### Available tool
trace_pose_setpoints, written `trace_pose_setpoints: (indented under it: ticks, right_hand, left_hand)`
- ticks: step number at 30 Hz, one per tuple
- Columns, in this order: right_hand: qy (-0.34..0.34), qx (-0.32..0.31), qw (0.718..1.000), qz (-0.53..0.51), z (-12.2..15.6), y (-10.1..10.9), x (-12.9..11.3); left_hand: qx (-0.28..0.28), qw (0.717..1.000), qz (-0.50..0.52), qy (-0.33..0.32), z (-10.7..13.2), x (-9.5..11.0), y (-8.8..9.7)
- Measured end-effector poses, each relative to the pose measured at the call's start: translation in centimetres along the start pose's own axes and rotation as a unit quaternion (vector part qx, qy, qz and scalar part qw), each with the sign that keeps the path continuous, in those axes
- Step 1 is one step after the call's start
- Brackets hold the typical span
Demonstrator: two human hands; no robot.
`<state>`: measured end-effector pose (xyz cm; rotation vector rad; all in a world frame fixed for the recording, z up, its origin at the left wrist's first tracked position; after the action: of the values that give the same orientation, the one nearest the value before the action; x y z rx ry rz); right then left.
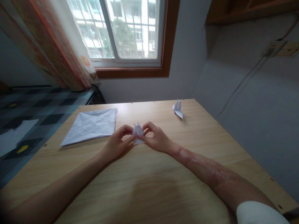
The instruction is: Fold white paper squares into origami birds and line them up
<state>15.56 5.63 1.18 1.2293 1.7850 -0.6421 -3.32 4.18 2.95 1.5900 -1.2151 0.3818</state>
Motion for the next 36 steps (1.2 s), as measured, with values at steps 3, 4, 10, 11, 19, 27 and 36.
trace_pose_setpoints:
  ticks: [3, 4, 10, 11, 19, 27, 36]
  right_hand:
    - [-0.012, 0.005, 1.0, -0.006, -0.2, 0.1, 0.1]
    - [-0.013, 0.007, 1.0, -0.004, -0.2, 0.1, 0.1]
    - [0.015, 0.022, 1.0, 0.01, -0.1, 0.4, -0.3]
    - [0.02, 0.027, 0.999, 0.008, 0.0, 0.5, -0.3]
    - [0.038, 0.035, 0.999, 0.017, 0.3, 0.7, -0.3]
    - [0.04, 0.024, 0.998, 0.035, 0.2, 0.6, -0.4]
    - [0.004, -0.032, 0.999, 0.037, 0.1, 0.1, -0.4]
  left_hand:
    - [0.028, 0.999, -0.019, -0.032, -0.1, 0.5, 0.5]
    - [0.04, 0.998, -0.029, -0.044, 0.0, 0.8, 0.7]
    - [0.048, 0.993, -0.054, -0.089, 0.3, 2.1, 0.8]
    - [0.046, 0.993, -0.058, -0.095, 0.4, 2.3, 0.8]
    - [0.009, 0.995, -0.086, -0.045, 0.3, 0.9, 0.1]
    - [0.045, 0.996, -0.077, -0.016, 0.3, 0.7, 0.6]
    - [0.026, 0.999, -0.031, -0.002, 0.6, -0.3, 0.1]
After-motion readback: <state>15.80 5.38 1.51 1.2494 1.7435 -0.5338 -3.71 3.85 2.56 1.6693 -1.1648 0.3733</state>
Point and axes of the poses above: each hand's wrist, its own z-axis away from the middle knuckle, its own y-axis out of the back of the hand, x = y × z, the point moved 6 cm from there along -z, towards the middle knuckle, and after that the axes turned 13 degrees about -z, right-handed, at the moved point
